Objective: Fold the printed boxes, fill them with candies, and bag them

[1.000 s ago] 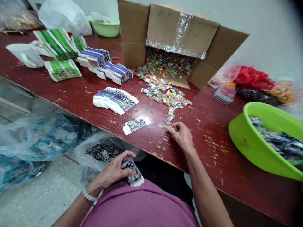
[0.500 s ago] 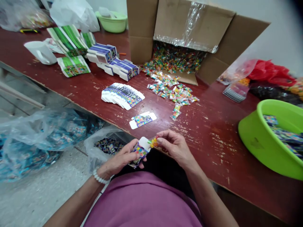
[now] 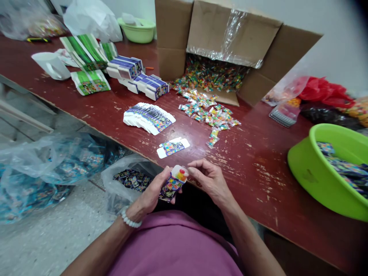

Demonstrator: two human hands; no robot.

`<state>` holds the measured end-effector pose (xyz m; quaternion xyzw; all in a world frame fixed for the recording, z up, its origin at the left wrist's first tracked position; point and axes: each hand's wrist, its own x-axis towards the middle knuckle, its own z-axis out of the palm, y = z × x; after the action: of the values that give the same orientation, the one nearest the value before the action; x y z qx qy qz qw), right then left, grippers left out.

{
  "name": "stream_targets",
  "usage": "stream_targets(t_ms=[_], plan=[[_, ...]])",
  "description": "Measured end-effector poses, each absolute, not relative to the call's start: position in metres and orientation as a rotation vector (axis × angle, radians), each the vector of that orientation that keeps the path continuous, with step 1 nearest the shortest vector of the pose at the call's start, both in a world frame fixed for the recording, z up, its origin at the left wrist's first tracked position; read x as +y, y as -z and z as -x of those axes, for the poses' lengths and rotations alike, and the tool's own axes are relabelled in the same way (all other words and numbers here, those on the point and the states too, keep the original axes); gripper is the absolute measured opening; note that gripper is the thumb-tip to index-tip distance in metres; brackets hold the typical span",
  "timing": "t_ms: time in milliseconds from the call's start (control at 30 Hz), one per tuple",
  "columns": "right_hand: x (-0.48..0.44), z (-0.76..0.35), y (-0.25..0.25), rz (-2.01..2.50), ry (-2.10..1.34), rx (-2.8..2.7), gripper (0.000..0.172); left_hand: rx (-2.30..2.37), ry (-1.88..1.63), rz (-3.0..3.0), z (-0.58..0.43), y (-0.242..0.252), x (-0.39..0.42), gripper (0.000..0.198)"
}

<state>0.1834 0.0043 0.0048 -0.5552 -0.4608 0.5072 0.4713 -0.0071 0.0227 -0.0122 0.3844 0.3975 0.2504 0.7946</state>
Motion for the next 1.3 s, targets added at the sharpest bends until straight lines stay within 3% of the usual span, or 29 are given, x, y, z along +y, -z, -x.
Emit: stream_targets(t_ms=[167,300,467,567,700,767,900,1067,1167,1300], plan=[[0.0,-0.175,-0.009,1.323,-1.1,-1.487,0.016,0.869,-0.593,-0.777,0.003,0.015,0.022,0.063],[0.001,-0.175,-0.006,1.295,-1.256,-1.092,0.019,0.898,-0.617,-0.744,0.0,0.013,0.023,0.062],[0.002,-0.171,0.004,1.18,-1.559,-0.963,0.038,0.854,-0.663,-0.727,-0.004,0.012,0.019,0.048],[0.002,-0.163,0.007,1.177,-1.553,-1.024,0.029,0.825,-0.687,-0.702,-0.006,0.013,0.017,0.042],[0.002,-0.161,0.0,1.226,-1.047,-1.292,0.014,0.732,-0.572,-0.496,-0.006,0.014,0.021,0.049],[0.002,-0.164,-0.005,1.186,-0.945,-1.483,0.015,0.7,-0.515,-0.399,-0.006,0.013,0.024,0.053],[0.003,-0.168,-0.003,1.223,-1.167,-1.446,0.014,0.758,-0.6,-0.421,-0.008,0.01,0.024,0.048],[0.008,-0.165,0.003,1.208,-1.491,-1.044,0.024,0.824,-0.645,-0.579,-0.013,0.009,0.02,0.066],[0.009,-0.163,-0.001,1.193,-1.481,-1.018,0.023,0.812,-0.625,-0.605,-0.011,0.012,0.021,0.07],[0.002,-0.159,-0.003,1.168,-1.362,-1.238,0.016,0.868,-0.621,-0.504,-0.007,0.012,0.026,0.057]])
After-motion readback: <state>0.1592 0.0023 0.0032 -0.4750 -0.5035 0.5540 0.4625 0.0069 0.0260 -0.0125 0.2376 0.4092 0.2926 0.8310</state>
